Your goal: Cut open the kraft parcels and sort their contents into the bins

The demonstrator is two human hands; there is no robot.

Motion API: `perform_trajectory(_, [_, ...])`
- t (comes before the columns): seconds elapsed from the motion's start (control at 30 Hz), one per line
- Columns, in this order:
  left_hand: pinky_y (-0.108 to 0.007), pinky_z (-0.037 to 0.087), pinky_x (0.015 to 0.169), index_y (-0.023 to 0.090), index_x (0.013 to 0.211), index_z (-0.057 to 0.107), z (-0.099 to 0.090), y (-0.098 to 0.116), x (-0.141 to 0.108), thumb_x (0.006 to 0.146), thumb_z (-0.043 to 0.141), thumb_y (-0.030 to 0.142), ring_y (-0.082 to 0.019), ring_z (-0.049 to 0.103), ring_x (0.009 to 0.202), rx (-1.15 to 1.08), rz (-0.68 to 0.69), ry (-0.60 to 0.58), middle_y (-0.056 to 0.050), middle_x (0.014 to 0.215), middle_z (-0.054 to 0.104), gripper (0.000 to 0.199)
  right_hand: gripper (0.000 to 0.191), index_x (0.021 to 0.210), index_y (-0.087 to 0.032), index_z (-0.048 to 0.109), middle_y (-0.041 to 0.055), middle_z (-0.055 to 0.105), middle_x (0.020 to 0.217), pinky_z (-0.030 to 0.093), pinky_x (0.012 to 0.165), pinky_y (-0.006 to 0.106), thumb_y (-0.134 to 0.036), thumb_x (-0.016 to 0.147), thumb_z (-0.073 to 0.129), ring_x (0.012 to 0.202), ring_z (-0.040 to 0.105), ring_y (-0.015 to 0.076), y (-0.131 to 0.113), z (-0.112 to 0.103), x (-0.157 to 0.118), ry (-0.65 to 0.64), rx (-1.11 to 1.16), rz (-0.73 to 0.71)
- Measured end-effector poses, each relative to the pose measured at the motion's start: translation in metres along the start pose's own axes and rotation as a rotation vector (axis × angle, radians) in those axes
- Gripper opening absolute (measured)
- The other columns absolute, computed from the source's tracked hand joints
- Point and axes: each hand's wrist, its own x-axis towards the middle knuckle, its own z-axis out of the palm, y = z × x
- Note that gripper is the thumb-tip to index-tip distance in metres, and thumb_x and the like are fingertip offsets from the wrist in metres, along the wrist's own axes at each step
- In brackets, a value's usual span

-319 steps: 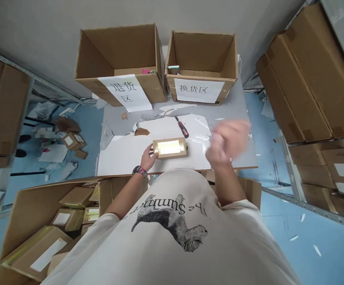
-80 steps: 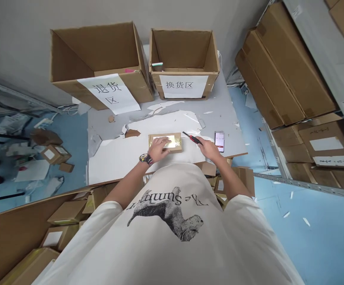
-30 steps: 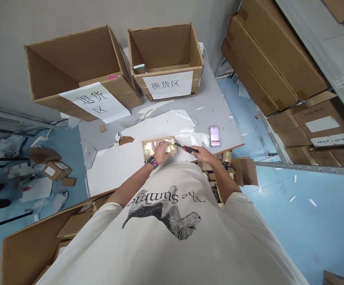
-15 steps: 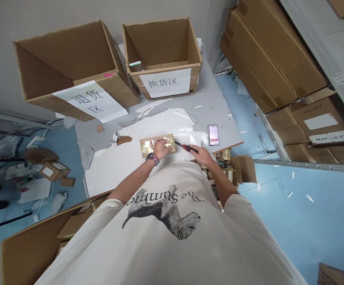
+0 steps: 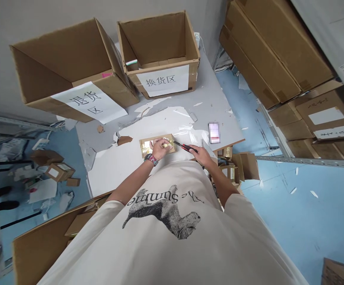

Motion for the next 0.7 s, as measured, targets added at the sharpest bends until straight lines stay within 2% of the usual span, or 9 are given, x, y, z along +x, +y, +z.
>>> perform_trajectory(0.23, [-0.084, 0.016, 0.143, 0.033, 0.096, 0.079, -0.001, -0.004, -0.002, 0.091, 0.082, 0.04, -0.042, 0.059, 0.157, 0.001, 0.024, 0.008, -0.005, 0.124, 0.087, 0.009, 0.047, 0.15, -0.033, 0.087, 0.0046, 0.086, 0.149, 0.061, 0.126, 0.054, -0.053, 0.115, 0.064, 0.142, 0.08, 0.0367, -0.001, 0.003, 0.004, -0.013, 0.028, -0.001])
perform_trajectory(0.43, [-0.086, 0.012, 0.143, 0.032, 0.097, 0.08, 0.0, -0.004, -0.004, 0.093, 0.082, 0.039, -0.042, 0.058, 0.16, 0.008, 0.015, -0.006, -0.005, 0.13, 0.088, 0.008, 0.043, 0.146, -0.034, 0.09, 0.0052, 0.093, 0.124, 0.069, 0.105, 0.048, -0.056, 0.114, 0.07, 0.107, 0.087, 0.0345, -0.005, -0.003, 0.005, -0.049, -0.039, 0.016])
perform_trajectory(0.5, [-0.086, 0.013, 0.143, 0.032, 0.1, 0.081, 0.0, -0.002, -0.005, 0.095, 0.081, 0.039, -0.041, 0.058, 0.161, 0.037, 0.004, -0.011, -0.005, 0.132, 0.087, 0.009, 0.046, 0.148, -0.032, 0.089, 0.0057, 0.093, 0.12, 0.069, 0.101, 0.045, -0.059, 0.113, 0.073, 0.102, 0.086, 0.0331, -0.007, -0.003, 0.003, -0.059, -0.048, 0.017])
perform_trajectory(0.6, [-0.084, 0.017, 0.143, 0.032, 0.1, 0.081, -0.002, -0.001, -0.005, 0.097, 0.08, 0.038, -0.04, 0.06, 0.16, 0.076, 0.006, -0.013, -0.005, 0.133, 0.087, 0.006, 0.05, 0.15, -0.032, 0.088, 0.0052, 0.093, 0.118, 0.07, 0.1, 0.045, -0.06, 0.11, 0.077, 0.107, 0.085, 0.0349, -0.007, -0.002, -0.002, -0.057, -0.04, -0.001])
perform_trajectory(0.7, [-0.082, 0.022, 0.142, 0.031, 0.1, 0.08, -0.006, -0.001, -0.003, 0.098, 0.078, 0.035, -0.039, 0.064, 0.154, 0.061, 0.019, -0.003, -0.005, 0.133, 0.087, 0.004, 0.045, 0.146, -0.033, 0.09, 0.0049, 0.093, 0.122, 0.07, 0.101, 0.046, -0.057, 0.11, 0.076, 0.112, 0.085, 0.0366, -0.002, 0.0, -0.008, -0.062, -0.038, 0.007])
